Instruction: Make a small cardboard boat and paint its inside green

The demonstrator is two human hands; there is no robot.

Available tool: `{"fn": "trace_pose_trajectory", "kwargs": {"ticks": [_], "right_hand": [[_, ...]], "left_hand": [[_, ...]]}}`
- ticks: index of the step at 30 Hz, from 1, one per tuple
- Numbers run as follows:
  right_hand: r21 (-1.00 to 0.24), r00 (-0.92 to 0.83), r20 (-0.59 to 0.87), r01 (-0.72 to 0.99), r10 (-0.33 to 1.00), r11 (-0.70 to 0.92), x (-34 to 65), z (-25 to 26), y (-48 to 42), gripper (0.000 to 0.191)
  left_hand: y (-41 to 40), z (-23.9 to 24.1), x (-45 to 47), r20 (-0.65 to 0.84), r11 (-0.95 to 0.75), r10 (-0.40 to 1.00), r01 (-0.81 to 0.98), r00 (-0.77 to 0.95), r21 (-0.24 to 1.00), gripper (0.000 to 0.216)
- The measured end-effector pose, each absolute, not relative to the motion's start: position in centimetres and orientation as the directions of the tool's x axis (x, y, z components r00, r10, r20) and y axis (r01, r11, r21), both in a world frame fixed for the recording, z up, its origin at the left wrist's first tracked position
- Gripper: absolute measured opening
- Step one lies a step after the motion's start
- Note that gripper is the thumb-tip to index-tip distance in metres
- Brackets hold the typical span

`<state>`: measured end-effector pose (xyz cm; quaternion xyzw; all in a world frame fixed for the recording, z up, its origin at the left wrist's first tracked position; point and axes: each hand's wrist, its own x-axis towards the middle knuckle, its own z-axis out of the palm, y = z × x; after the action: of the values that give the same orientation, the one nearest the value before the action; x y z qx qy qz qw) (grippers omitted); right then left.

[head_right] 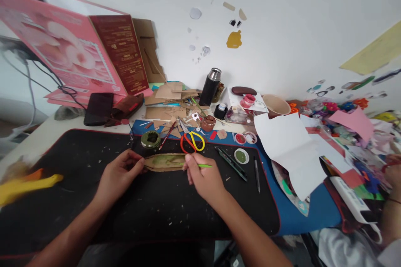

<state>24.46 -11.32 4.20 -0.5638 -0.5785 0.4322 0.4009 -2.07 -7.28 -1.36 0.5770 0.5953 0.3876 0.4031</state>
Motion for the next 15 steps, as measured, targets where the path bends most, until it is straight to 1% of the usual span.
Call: {"fn": "trace_pose_trajectory", "kwargs": {"ticks": [4, 7, 10, 15], "right_hand": [[-0.942, 0.072, -0.031, 0.333, 0.997, -0.053, 27.7, 4.6, -11.9, 0.060], [-0.958, 0.092, -0.075, 0.270, 0.993, -0.097, 27.7, 4.2, -12.1, 0.062], [-0.973, 0.032, -0.095, 0.207, 0.995, -0.099, 25.6, 3.5, -11.9, 0.062], [-0.977, -0.085, 0.009, 0.212, 0.996, 0.026, 21.9, 3.4, -11.0, 0.057]], "left_hand": [[-7.4, -1.4, -2.0, -0.026, 0.029, 1.000, 0.364, -0.013, 0.931, 0.030], [-7.4, -1.4, -1.9, -0.007, 0.013, 1.000, 0.374, -0.017, 0.927, 0.029], [-7.4, -1.5, -1.9, 0.003, 0.001, 1.000, 0.388, -0.011, 0.922, 0.030], [-7.4, -1.4, -1.9, 0.004, 0.002, 1.000, 0.403, -0.016, 0.915, 0.030]]}}
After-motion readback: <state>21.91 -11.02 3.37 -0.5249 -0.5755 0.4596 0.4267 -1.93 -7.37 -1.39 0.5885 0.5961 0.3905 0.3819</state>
